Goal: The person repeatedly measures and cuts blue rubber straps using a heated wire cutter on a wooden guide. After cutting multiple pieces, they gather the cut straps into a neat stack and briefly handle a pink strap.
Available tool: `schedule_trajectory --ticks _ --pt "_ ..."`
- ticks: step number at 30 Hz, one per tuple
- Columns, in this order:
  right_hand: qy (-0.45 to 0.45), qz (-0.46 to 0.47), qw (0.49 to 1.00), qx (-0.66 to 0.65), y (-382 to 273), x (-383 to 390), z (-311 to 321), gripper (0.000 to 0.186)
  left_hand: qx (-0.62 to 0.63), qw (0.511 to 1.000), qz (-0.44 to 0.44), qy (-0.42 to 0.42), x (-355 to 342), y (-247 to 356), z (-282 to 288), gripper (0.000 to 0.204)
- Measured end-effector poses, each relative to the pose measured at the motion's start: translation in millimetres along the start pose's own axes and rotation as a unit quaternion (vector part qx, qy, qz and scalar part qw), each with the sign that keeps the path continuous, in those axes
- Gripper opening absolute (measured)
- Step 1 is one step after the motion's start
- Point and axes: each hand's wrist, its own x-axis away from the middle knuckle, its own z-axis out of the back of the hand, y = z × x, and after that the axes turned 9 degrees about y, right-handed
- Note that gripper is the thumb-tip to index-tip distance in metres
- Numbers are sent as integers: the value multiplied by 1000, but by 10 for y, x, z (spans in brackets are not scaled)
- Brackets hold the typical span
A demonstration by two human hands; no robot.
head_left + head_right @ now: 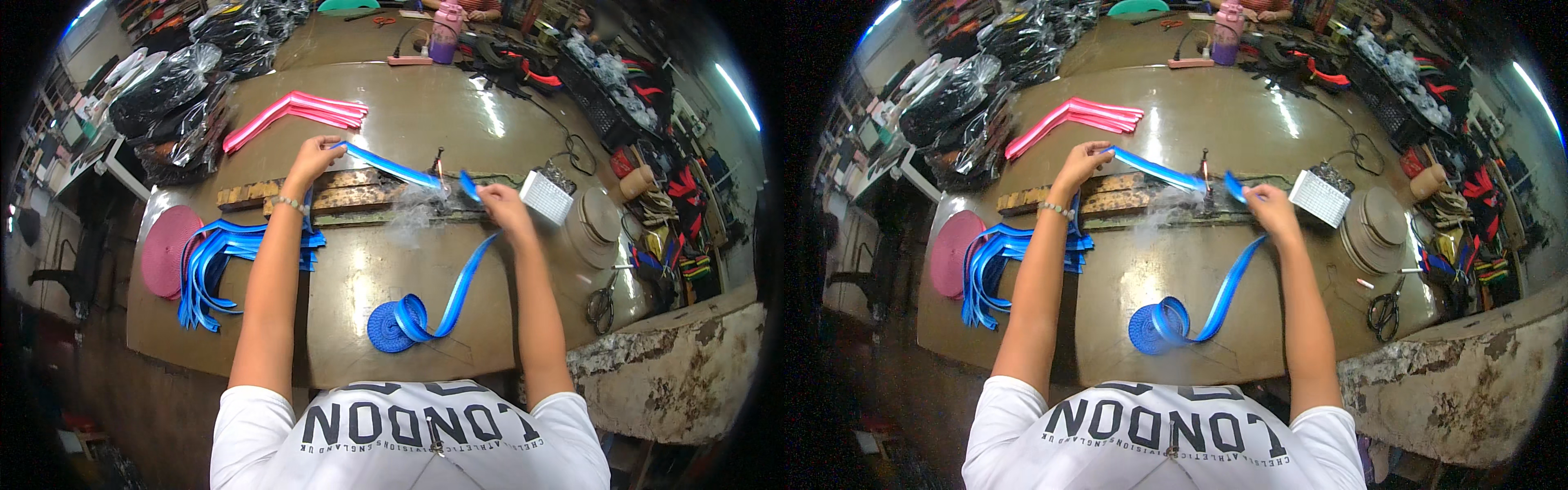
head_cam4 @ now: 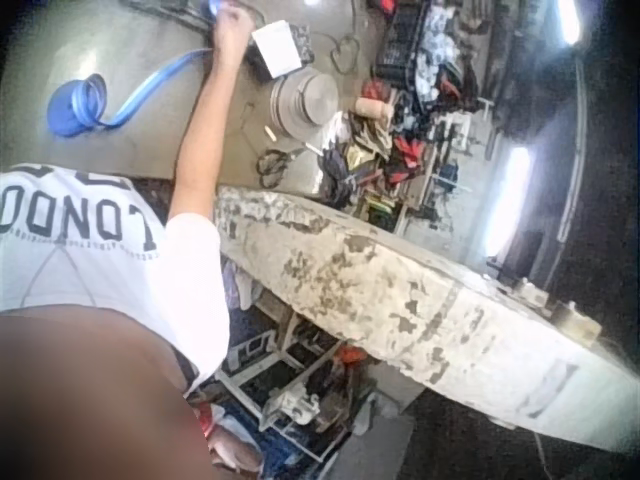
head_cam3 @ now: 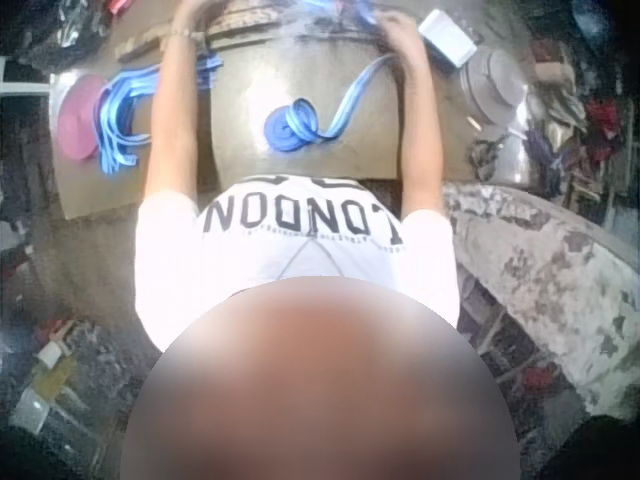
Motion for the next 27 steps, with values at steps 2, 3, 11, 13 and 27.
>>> schedule_trajectory --ticks 2,3,11,13,27 --pt "3 25 999 -41 -243 186 141 27 -8 1000 -15 4 276 243 248 36" --pt "-29 44 997 -59 -387 275 199 27 -14 999 -31 -11 432 359 410 35" --pt "-43 255 965 -50 -1101 306 -670 30 -448 884 53 121 1412 343 1668 38" --pt "-5 268 963 4 -1091 118 -1160 29 -537 823 -34 183 1519 181 1535 39" --pt "27 202 958 203 -933 -323 -1783 27 -326 932 -41 155 193 -111 -390 63"
